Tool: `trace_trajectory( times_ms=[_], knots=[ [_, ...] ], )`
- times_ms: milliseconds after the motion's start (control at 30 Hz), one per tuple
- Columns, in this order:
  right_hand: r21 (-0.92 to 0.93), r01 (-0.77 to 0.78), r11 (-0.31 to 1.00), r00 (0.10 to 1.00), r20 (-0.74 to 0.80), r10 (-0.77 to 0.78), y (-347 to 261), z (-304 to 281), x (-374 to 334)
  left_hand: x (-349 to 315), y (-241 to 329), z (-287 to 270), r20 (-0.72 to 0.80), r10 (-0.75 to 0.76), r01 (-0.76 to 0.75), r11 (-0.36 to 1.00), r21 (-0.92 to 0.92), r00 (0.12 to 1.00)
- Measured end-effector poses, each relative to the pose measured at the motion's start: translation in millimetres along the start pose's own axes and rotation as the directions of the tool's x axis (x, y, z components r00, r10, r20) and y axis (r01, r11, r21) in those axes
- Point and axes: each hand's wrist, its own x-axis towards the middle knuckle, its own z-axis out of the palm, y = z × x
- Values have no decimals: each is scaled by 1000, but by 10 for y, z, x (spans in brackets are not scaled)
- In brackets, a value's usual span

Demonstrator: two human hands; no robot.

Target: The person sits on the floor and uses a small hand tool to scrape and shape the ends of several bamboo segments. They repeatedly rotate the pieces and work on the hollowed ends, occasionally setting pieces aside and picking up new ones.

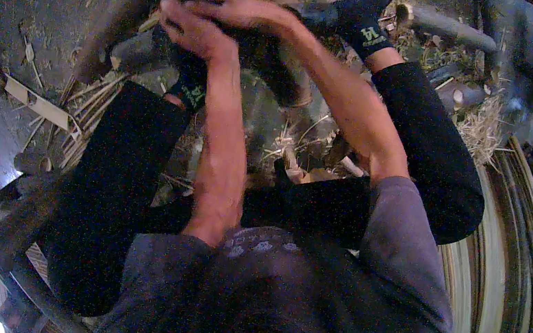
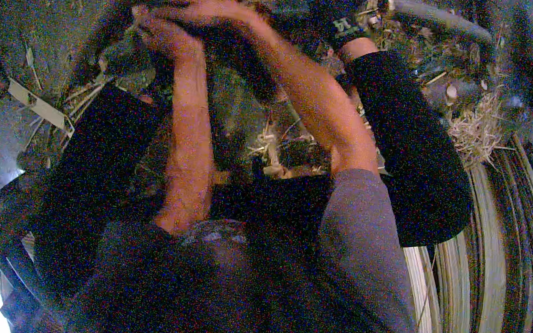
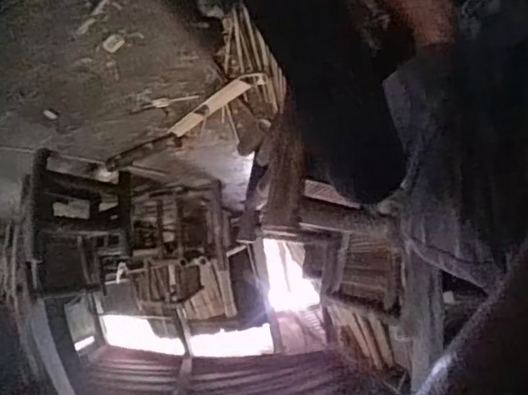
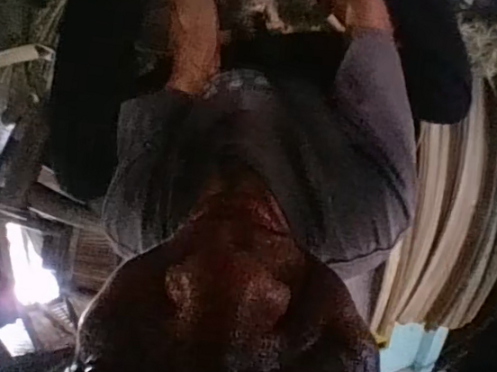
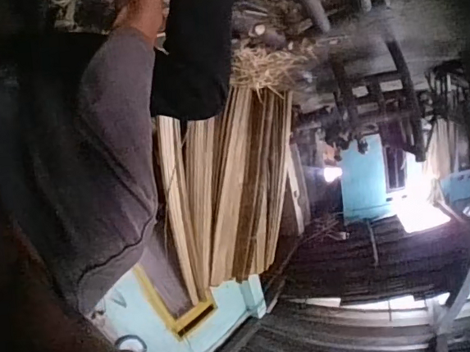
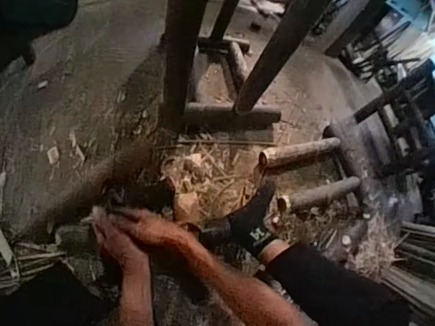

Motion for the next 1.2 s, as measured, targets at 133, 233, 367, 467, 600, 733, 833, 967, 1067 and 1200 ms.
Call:
trace_trajectory(
  times_ms=[133,233,367,467,600,733,833,967,1067,1200],
  knots=[
    [-101,-330,939,827,-511,236,-566,-97,-96,264,52,238,416,-142,43,970,239,898],
    [163,0,987,776,-623,103,-480,-354,-109,335,238,955,642,-396,98,889,447,657],
    [97,-104,990,870,-474,138,-579,-249,-106,326,78,620,407,-418,353,908,227,812],
    [28,-153,988,942,-299,154,-346,-221,-14,206,333,523,178,-225,108,858,502,958],
    [41,-80,996,993,-83,83,-442,-21,-168,-48,234,-18,170,185,-232,918,321,968],
    [-115,-23,993,976,212,47,-266,82,-192,-245,273,-174,-19,-36,36,999,15,999],
    [-63,-254,965,966,-70,250,-531,-7,-144,34,137,47,30,-71,69,996,58,997],
    [-52,-25,998,962,-274,10,-264,-451,-26,200,131,589,275,-195,164,978,130,941],
    [-12,-287,958,929,-247,275,-731,-569,-23,328,-286,657,329,-191,208,978,-16,925],
    [375,248,893,921,-378,-97,-408,-556,-85,198,-196,929,481,-147,57,979,196,864]
  ],
)
